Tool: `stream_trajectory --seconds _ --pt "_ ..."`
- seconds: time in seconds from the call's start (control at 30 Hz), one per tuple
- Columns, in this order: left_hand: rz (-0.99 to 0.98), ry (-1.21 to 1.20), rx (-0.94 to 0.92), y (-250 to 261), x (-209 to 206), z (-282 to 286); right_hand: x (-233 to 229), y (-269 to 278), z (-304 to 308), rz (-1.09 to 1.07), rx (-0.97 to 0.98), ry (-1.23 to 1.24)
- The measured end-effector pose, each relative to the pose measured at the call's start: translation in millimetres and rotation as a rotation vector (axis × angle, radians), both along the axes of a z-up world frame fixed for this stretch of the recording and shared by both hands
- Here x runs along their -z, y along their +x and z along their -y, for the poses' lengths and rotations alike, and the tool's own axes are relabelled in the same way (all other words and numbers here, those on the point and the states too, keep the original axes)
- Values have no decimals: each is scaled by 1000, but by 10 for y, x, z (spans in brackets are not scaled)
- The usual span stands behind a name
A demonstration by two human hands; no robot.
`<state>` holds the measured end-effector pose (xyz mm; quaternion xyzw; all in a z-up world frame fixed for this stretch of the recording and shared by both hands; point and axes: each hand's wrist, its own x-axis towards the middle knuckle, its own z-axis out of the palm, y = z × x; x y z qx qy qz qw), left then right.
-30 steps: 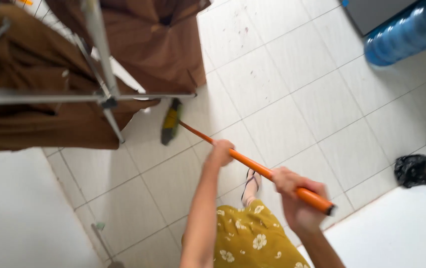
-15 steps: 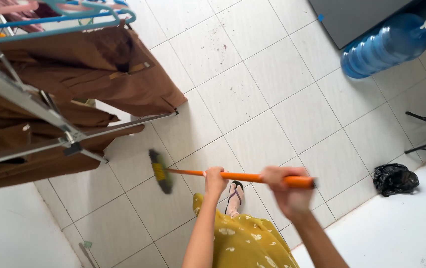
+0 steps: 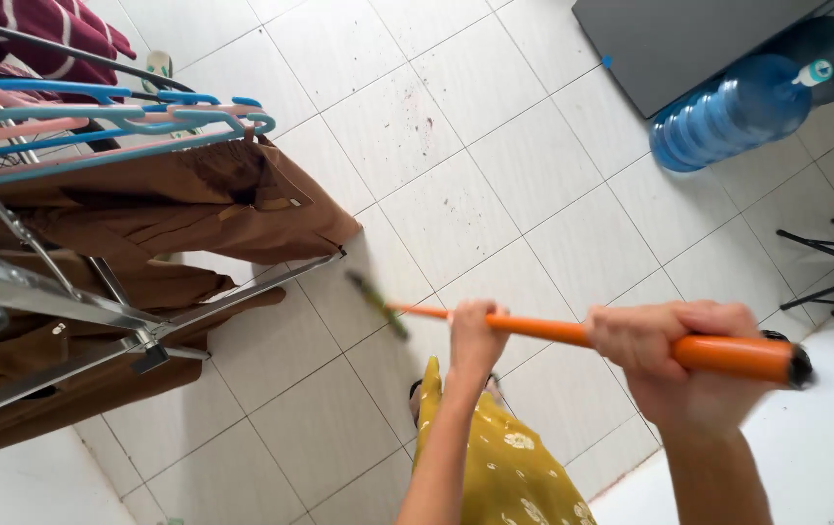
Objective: The person sweeps a tiled floor with a broom, moving debris toward a doorway. They navigate around furniture, water jugs, and a clothes rack while sweeping different sections of the room.
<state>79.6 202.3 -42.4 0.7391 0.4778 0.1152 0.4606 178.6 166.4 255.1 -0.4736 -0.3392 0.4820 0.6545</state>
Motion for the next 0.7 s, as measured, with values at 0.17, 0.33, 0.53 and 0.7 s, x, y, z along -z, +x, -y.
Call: stream_trajectory --seconds 0.17,0.33,0.53,0.7 --pt "4 -179 -253 -266 575 196 761 81 -152 -203 -118 -58" --pt "303 -60 -403 595 421 -433 414 437 -636 203 -452 65" --pt "290 137 -380 1632 108 -955 -27 1444 -1098 271 -434 243" --pt "-28 -282 -417 1990 -330 -835 182 2484 -1437 -120 -432 15"
